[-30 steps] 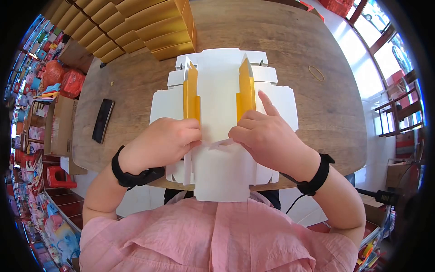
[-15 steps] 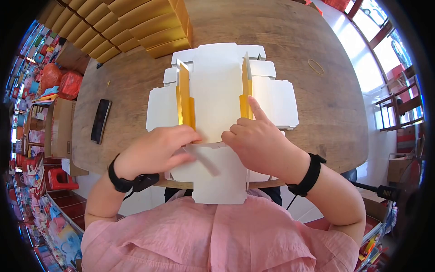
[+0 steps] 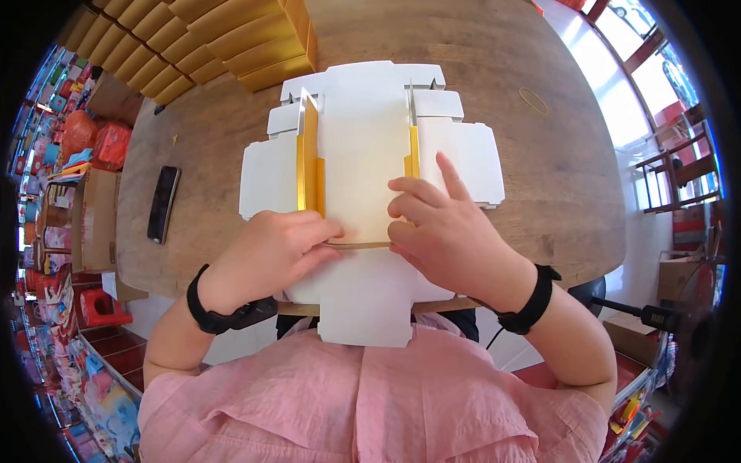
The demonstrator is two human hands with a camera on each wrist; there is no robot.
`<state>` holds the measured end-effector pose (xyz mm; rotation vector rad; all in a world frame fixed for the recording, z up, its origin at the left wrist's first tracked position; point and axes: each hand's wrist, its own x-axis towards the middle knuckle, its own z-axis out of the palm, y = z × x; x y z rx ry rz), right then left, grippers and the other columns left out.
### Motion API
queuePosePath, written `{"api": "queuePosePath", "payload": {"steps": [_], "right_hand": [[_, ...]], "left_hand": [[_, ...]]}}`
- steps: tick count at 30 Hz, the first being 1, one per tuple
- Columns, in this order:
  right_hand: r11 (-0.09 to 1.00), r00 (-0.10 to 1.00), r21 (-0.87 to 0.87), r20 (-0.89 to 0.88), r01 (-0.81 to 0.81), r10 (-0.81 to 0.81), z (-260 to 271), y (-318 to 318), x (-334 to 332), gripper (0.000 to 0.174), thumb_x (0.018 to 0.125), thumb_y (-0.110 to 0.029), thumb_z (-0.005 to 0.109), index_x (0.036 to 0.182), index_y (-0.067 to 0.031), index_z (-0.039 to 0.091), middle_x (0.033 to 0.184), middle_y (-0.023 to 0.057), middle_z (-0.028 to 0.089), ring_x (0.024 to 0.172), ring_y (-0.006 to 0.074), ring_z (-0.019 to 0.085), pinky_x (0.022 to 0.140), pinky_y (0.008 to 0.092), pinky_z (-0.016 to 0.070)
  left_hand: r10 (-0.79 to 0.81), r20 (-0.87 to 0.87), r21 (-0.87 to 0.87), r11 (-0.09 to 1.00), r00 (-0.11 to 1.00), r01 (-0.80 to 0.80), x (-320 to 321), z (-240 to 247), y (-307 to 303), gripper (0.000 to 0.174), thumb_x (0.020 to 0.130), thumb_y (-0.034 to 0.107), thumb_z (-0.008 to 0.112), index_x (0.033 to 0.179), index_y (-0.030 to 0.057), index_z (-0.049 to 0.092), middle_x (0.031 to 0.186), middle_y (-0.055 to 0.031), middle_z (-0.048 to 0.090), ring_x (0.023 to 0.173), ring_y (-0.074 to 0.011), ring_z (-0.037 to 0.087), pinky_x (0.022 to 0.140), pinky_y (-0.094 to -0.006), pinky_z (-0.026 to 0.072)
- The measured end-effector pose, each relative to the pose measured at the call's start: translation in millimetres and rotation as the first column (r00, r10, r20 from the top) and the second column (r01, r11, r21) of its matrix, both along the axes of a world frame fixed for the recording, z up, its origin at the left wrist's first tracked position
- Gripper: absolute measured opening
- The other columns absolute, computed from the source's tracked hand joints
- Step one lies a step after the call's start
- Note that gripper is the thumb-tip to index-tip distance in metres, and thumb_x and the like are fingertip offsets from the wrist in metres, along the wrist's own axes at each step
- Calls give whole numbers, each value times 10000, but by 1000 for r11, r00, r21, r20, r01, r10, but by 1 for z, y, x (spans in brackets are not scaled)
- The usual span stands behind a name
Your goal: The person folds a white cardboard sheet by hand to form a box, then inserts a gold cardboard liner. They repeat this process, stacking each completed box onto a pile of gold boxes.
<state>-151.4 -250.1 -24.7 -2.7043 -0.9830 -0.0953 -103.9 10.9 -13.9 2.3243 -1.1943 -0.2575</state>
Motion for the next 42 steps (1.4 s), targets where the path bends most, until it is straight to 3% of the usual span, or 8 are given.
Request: {"api": "queuePosePath", "payload": {"steps": [9,13,25,34,36,37,41,42], "right_hand": [[982,990,145,-96,121,-108,1,2,-46,279,767,-86,699,1026,-150,618,1566,93,418,1480,274,357,1168,688,205],[995,988,-83,150,59,-46,-28,5,-68,125,801,-156,675,871,-159,571,1551,90,438,1452,295,397,1172,659,232],[992,996,123,92,-8,-4,-8,9,-43,178,681,-49,685,837,-73,601,1242,123,636,1228,285,571,920,425,482],[878,996,473,-82,76,-42,-13,12,-38,336,661,48,709,934,-91,570,921,43,686,803,229,639,772,361,457],[865,993,489,-95,109,-71,-14,13,-38,364,676,53,713,974,-93,563,871,34,673,786,235,627,768,356,451],[852,989,505,-106,142,-102,-14,14,-38,392,691,57,716,1015,-95,556,821,26,660,769,242,615,764,351,446],[826,991,550,-105,124,-79,-18,16,-37,479,765,43,708,1209,-54,557,715,19,602,729,257,585,783,347,448],[787,979,584,-152,201,-136,-17,18,-37,570,794,38,696,1325,-33,501,686,17,578,696,255,564,795,345,449]], "left_hand": [[-43,318,203,979,947,-23,-8,-13,-6,73,863,168,695,866,116,644,717,-32,567,569,-223,633,492,-346,503],[-35,293,192,981,956,-23,-8,-12,-9,77,857,172,696,848,116,644,714,-35,570,560,-232,629,490,-354,501],[-45,208,148,989,977,14,-3,-1,-10,132,857,183,673,762,94,652,698,-59,592,591,-278,638,535,-395,515],[-119,-215,463,862,969,208,8,15,-8,129,884,142,614,893,65,717,878,-111,685,779,-313,682,659,-384,545],[-317,-316,-50,947,894,318,21,2,19,277,871,69,600,1130,40,693,1001,-124,674,877,-289,670,699,-354,537],[-235,-633,-36,961,738,275,27,20,26,410,873,14,605,1282,40,616,1060,-89,649,915,-194,637,706,-314,526],[-121,-712,-39,990,691,133,18,24,28,436,887,37,656,1315,46,574,1042,-45,646,883,-121,607,693,-282,520],[108,-785,67,994,610,-89,14,21,21,462,889,54,682,1332,55,551,1059,-45,646,887,-102,601,694,-277,518]]}}
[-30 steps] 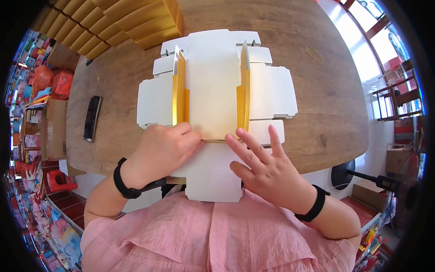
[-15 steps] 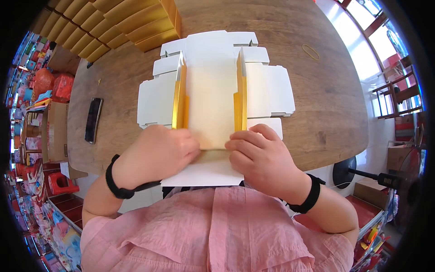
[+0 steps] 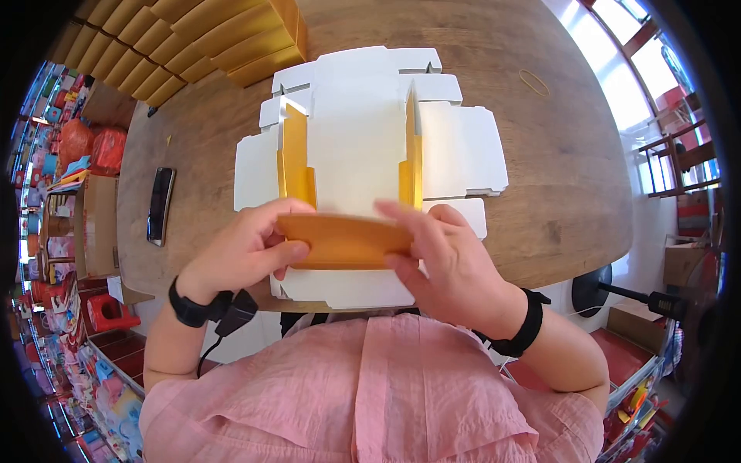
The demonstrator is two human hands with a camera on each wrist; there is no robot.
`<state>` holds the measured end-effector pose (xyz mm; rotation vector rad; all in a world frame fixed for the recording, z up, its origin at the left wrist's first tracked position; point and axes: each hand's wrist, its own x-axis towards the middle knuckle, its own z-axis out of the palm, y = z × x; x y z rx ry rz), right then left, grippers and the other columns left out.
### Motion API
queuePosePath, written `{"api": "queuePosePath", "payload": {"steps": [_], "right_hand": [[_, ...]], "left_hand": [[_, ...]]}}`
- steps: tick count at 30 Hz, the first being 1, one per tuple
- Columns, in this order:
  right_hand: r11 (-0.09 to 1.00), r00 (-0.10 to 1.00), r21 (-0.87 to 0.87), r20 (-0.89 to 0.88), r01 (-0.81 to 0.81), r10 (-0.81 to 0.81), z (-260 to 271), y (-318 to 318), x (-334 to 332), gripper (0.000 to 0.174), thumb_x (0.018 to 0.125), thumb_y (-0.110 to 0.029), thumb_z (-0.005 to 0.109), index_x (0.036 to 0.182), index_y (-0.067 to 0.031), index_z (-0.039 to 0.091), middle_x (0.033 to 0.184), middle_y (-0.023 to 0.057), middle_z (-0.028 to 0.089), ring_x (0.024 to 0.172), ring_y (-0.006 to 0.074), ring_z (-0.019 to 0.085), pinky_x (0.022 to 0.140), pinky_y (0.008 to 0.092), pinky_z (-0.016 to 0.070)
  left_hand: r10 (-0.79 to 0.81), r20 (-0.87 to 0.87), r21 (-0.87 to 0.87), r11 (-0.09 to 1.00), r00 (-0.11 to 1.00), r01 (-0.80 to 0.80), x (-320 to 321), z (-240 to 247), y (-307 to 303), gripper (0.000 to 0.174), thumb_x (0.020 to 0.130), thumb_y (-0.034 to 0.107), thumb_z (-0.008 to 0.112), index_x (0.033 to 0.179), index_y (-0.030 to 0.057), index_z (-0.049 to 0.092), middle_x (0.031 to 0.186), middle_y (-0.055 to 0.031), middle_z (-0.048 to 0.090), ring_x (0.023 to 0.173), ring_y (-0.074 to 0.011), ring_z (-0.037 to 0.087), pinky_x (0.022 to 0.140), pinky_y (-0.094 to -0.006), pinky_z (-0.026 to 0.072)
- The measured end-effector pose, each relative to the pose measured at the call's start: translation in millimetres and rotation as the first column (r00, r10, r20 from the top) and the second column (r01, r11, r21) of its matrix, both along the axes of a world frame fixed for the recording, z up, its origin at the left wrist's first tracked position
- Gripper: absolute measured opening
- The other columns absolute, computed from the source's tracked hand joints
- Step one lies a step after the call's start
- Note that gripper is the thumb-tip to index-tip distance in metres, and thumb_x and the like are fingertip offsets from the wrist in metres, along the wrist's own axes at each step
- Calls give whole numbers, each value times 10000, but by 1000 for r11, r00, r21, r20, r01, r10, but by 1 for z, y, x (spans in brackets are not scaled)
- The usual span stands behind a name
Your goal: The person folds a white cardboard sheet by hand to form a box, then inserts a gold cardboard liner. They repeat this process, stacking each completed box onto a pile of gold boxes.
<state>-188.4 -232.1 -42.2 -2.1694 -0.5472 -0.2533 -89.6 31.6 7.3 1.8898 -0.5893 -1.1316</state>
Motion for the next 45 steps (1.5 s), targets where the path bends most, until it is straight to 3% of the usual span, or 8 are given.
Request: {"api": "queuePosePath", "payload": {"steps": [5,7,16,21,26,39,42,45], "right_hand": [[998,998,-17,34,52,-52,-2,1,2,800,842,32,665,1554,1,301,662,20,547,652,253,513,827,349,452],[998,999,-39,34,40,-39,0,2,3,779,849,35,652,1548,7,309,629,24,517,673,251,513,843,366,449],[944,974,-281,190,174,-123,11,-6,9,662,789,-152,778,1399,-105,524,1334,91,571,1251,276,539,1056,475,391],[857,987,-515,133,-5,85,4,-4,5,222,791,-263,779,797,-128,602,808,-14,624,1127,166,608,1220,610,194],[836,987,-547,120,-27,111,8,1,10,236,774,-243,779,751,-122,578,767,-3,598,1028,176,623,1215,601,219],[681,957,-685,-85,-258,277,15,6,29,121,752,-195,744,743,-144,634,713,-22,597,813,170,620,1212,556,265],[821,925,-568,340,59,169,4,-11,27,115,743,-169,726,802,-136,632,769,-31,612,828,176,623,1216,549,254],[732,940,-663,327,156,96,31,-41,41,126,754,-116,680,862,-117,615,756,-11,574,804,195,607,1113,511,364]], "left_hand": [[350,-10,40,936,937,-350,-21,-5,-12,559,872,75,733,1371,53,482,1112,-83,646,919,-150,613,755,-325,518],[225,912,-199,974,344,-110,-29,-13,-14,531,823,124,778,1293,28,550,1121,-112,639,960,-239,617,820,-386,493],[-21,910,-19,996,414,93,-40,-27,-17,333,758,202,799,1035,58,682,916,-37,649,830,-235,600,790,-396,411],[-112,902,68,991,417,118,-41,-29,-15,272,774,219,794,974,73,681,878,-21,642,790,-214,595,829,-425,405],[-241,948,226,969,207,97,-43,-29,-20,268,806,313,781,867,85,652,809,-12,618,841,-171,589,952,-495,386],[-463,788,397,886,406,240,-20,-26,-39,342,806,410,770,661,111,691,648,-31,590,784,-208,608,1003,-476,386],[-576,710,485,817,404,312,-11,-19,-31,259,808,368,765,770,118,710,814,-34,661,956,-216,635,1062,-523,361],[-368,927,352,920,70,171,-3,-10,-9,298,798,168,730,1088,120,677,1312,-90,592,1310,-262,503,1155,-606,290]]}}
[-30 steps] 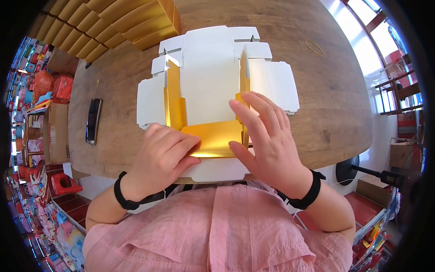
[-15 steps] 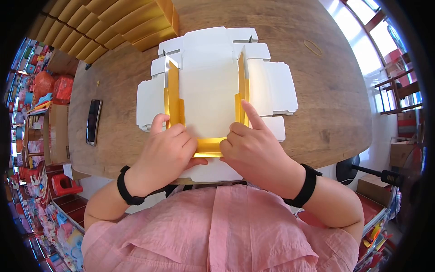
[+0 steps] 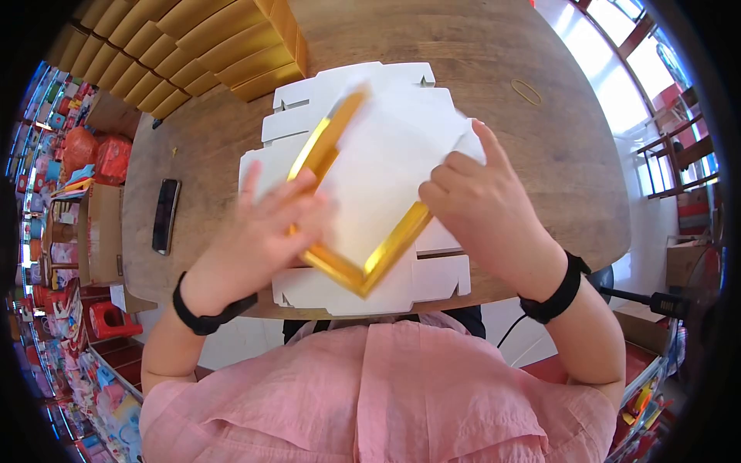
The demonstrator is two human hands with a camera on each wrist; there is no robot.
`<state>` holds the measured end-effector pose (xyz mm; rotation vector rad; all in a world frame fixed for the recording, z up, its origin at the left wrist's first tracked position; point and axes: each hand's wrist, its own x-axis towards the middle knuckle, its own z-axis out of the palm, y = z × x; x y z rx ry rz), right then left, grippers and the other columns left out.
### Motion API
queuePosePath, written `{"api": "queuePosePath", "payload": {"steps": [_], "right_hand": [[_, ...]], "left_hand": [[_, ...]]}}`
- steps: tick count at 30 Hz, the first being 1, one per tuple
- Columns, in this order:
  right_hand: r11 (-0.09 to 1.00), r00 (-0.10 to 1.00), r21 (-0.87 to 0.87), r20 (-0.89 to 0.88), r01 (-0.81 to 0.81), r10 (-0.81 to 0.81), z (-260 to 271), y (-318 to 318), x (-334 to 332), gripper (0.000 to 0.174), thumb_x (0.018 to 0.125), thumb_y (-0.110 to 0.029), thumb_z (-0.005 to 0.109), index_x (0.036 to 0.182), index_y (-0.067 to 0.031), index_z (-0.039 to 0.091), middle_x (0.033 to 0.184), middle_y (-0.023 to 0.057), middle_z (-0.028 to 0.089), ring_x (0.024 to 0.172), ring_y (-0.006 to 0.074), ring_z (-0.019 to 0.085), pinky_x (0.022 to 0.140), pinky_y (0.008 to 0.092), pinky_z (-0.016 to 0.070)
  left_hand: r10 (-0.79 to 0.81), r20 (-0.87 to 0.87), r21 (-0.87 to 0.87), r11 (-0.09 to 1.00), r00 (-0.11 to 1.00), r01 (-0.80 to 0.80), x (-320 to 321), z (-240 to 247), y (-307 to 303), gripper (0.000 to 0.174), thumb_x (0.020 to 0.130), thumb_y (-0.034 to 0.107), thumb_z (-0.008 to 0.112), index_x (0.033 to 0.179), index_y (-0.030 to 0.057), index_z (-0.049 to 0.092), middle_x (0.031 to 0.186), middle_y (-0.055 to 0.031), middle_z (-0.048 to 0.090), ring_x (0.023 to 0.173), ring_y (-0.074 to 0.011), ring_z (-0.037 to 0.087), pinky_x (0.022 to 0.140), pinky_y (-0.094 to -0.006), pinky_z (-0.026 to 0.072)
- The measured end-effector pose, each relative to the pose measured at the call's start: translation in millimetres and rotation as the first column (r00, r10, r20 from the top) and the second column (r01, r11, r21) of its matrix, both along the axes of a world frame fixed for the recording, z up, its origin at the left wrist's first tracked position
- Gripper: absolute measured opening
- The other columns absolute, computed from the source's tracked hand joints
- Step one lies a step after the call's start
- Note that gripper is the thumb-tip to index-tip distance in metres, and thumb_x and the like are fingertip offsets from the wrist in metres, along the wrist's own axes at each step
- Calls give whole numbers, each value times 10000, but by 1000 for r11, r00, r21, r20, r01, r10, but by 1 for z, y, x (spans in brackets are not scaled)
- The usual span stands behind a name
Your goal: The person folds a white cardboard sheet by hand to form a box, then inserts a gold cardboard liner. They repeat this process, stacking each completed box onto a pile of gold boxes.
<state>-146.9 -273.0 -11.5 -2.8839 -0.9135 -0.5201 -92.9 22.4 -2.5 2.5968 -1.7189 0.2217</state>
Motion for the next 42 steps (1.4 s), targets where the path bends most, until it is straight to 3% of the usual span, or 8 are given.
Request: {"api": "queuePosePath", "payload": {"steps": [3,5,8,11,17,28,35,42], "right_hand": [[975,997,210,-62,66,-54,0,16,-8,180,814,-91,666,991,-84,635,714,14,554,757,213,589,779,400,455],[905,883,384,-469,185,19,9,43,-27,460,812,-148,768,1240,-56,624,993,88,701,900,263,644,896,429,495],[823,739,568,-553,-1,383,2,55,-37,575,814,-122,774,1352,-88,575,1469,165,511,1356,326,506,1173,492,347],[900,897,434,-387,-28,214,16,26,-30,514,821,-108,739,1315,-101,594,1425,139,547,1362,299,498,1121,566,376],[911,869,356,-495,210,-7,3,-2,-29,396,778,-32,677,1166,-107,670,1499,180,443,1429,402,377,1149,623,308],[964,858,100,-485,245,-168,15,17,-23,168,749,-101,677,914,-72,673,1477,190,467,1482,397,289,1144,678,269],[975,925,151,-366,166,-100,5,20,-16,73,818,-168,754,817,-107,714,1296,67,601,1422,272,404,1146,662,283],[917,935,355,-349,184,-52,0,20,-12,65,807,-117,758,778,-103,701,1023,29,626,1193,235,574,1121,657,321]], "left_hand": [[213,167,-198,964,963,-179,3,21,6,370,807,85,710,1174,99,660,1294,-106,599,1272,-279,528,1102,-553,383],[241,42,-235,946,970,-225,-4,17,6,440,810,46,710,1241,79,628,1282,-112,601,1221,-313,560,1025,-465,467],[48,-309,-284,949,950,-140,-12,-6,-8,397,808,104,751,1186,60,638,1221,-119,602,954,-299,626,806,-399,541],[107,-425,-177,964,899,-198,-14,-7,-3,424,821,21,702,1236,54,619,1266,-152,600,1115,-337,619,908,-402,533],[63,-633,-217,942,772,-254,6,-6,4,510,756,-115,519,1231,43,619,1320,-170,562,1157,-365,590,980,-408,500],[34,-596,-123,984,803,-133,28,-10,-9,282,772,-23,622,1046,9,680,1159,-129,631,1061,-324,605,925,-389,503],[18,-649,-226,950,760,-216,28,3,-18,87,886,78,682,887,-8,694,825,-111,672,831,-301,633,758,-390,507],[-69,-605,-283,950,793,-133,20,-6,-19,86,895,75,672,912,-6,697,861,-117,678,810,-292,630,732,-375,508]]}}
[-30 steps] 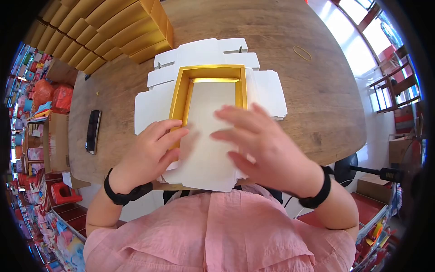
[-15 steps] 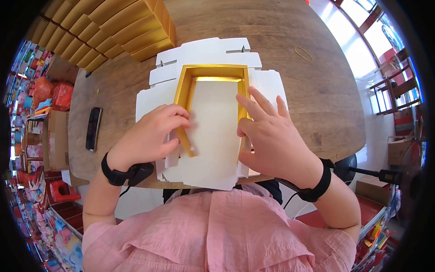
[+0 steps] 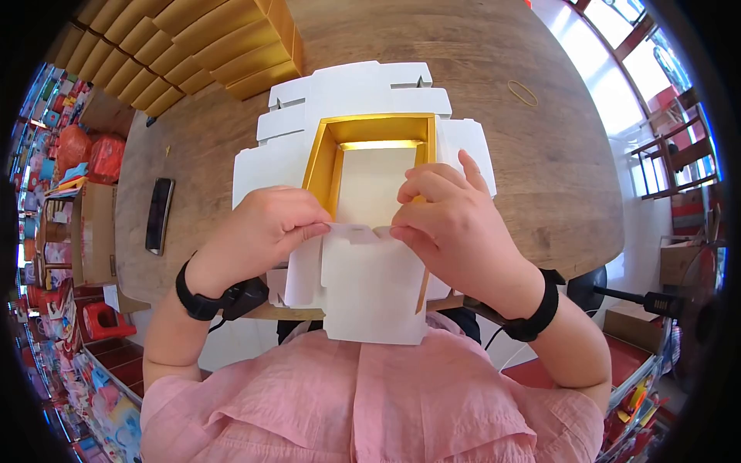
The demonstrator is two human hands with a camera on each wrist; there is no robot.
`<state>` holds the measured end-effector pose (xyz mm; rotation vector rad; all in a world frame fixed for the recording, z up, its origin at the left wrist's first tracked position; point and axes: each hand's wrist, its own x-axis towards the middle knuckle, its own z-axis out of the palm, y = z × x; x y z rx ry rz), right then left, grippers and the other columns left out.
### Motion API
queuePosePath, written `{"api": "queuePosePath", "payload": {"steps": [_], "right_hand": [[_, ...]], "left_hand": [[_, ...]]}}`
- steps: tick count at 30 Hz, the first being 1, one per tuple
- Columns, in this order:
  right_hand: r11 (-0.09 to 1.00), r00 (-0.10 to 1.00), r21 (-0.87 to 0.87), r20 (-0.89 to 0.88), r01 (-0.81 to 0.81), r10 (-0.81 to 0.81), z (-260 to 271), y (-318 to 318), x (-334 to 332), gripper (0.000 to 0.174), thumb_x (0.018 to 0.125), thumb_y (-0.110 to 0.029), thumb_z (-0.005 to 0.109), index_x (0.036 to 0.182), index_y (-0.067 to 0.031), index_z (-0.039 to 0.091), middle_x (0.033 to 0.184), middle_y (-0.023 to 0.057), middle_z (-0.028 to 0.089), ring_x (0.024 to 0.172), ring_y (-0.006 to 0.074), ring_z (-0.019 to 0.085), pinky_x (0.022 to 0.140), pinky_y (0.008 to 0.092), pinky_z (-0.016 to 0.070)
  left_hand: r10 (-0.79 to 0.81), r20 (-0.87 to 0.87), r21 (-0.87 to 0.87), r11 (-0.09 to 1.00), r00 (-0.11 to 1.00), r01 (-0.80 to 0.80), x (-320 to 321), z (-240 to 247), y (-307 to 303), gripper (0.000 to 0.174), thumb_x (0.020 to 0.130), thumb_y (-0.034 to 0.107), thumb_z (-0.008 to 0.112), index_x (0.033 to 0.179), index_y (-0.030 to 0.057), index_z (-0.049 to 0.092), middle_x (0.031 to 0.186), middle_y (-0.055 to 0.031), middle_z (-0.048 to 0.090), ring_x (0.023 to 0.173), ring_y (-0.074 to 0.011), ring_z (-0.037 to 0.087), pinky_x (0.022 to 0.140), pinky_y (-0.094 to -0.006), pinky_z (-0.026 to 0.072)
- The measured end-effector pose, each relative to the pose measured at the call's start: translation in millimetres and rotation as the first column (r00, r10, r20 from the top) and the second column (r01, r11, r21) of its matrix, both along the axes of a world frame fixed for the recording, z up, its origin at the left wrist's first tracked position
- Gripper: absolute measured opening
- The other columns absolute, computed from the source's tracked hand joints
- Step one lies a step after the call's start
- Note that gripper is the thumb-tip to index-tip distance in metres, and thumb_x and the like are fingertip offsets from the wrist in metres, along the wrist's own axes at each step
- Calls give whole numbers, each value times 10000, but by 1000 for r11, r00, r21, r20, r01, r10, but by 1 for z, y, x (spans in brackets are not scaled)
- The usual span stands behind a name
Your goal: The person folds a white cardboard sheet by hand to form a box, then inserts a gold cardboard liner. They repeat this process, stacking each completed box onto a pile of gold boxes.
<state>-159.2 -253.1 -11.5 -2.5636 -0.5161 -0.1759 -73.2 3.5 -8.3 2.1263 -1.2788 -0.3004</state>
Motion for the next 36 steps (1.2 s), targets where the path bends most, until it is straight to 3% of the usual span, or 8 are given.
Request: {"api": "queuePosePath", "payload": {"steps": [7,10,12,17,21,27,29,36], "right_hand": [[994,995,-97,83,-40,49,-18,-4,-7,87,799,-65,736,874,-81,694,984,30,647,1157,243,603,1127,639,322],[983,973,83,-153,-164,175,-6,-32,-2,232,795,-68,750,1019,-94,696,1203,38,663,1333,256,517,1177,632,253],[990,981,-49,-147,-136,128,8,-26,-5,242,794,-89,764,1026,-106,698,1242,33,646,1367,255,479,1180,637,248],[941,988,-310,24,-137,151,-10,-15,-1,169,786,-188,800,867,-115,672,1265,14,622,1420,234,419,1178,649,255],[957,988,-269,79,-110,135,-17,-11,0,141,805,-153,772,804,-117,636,1186,9,640,1383,235,459,1168,665,255],[962,982,-208,35,-175,187,-14,-1,-14,138,802,-139,765,811,-115,630,1165,14,639,1374,241,466,1163,683,235],[945,980,-268,15,-186,197,-21,1,-20,154,800,-147,765,863,-119,627,1250,38,622,1388,255,457,1163,686,226],[977,983,-105,-5,-183,184,-30,-7,-62,207,774,-86,706,946,-139,605,1490,115,493,1455,288,398,1169,698,198]], "left_hand": [[13,231,228,971,973,-67,-22,-14,-15,54,823,65,654,857,73,694,790,-74,611,678,-275,645,591,-379,528],[33,237,233,968,971,-90,-23,-17,-14,56,816,63,644,841,81,691,774,-68,598,666,-278,646,581,-387,530],[43,233,207,974,972,-93,-22,-17,-14,58,821,60,638,834,78,691,770,-69,599,664,-282,645,581,-391,529],[-68,-76,57,996,995,72,-9,-18,-1,264,848,51,617,1104,15,665,983,-135,650,916,-320,659,798,-392,548],[-84,-216,17,996,973,89,-8,1,11,367,865,75,639,1220,-13,608,1096,-163,640,1021,-330,632,890,-391,523],[11,-52,125,992,999,-4,-25,-3,6,206,860,107,688,1046,19,669,849,-95,653,779,-276,658,696,-370,544],[-25,314,178,984,949,-32,-36,-15,2,73,853,106,690,905,65,659,715,-48,593,629,-235,631,556,-351,514],[24,414,189,976,910,-112,-45,-18,2,80,851,122,693,837,81,625,692,-44,551,565,-215,608,491,-332,485]]}}
